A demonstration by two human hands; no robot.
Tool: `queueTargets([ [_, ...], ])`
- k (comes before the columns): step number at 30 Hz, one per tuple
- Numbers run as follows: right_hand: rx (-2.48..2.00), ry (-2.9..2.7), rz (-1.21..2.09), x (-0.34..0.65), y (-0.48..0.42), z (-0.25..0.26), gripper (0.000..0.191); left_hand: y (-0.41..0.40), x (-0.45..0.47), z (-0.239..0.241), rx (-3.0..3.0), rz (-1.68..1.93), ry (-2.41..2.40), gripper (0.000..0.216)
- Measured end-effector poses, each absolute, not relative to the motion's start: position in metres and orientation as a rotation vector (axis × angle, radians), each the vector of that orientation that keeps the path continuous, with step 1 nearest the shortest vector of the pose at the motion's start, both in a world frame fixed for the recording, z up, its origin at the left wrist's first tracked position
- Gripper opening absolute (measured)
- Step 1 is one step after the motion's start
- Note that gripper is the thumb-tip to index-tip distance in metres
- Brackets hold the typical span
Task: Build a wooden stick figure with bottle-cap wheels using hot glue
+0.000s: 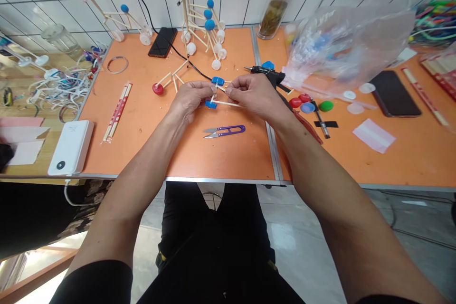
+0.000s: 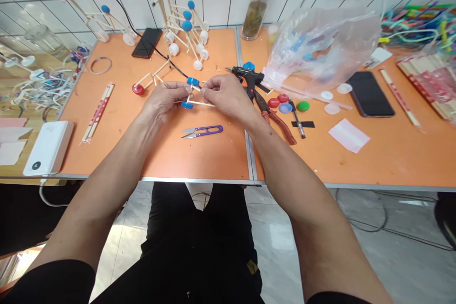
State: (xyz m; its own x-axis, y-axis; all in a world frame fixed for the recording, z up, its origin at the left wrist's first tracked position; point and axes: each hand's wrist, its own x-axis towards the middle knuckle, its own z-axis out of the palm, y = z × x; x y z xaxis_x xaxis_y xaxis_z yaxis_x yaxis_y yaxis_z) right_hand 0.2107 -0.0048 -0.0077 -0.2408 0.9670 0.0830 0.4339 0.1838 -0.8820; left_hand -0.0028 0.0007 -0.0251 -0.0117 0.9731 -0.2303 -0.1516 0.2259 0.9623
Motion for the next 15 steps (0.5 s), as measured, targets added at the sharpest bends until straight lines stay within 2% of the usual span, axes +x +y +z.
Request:
queueTargets([
  [15,-1.312,-1.752,1.021,0.2106,-0.0043,-0.0111,0.033,-0.0021,0.0001,-0.0201,0.927,1.116,1.267,0.015],
])
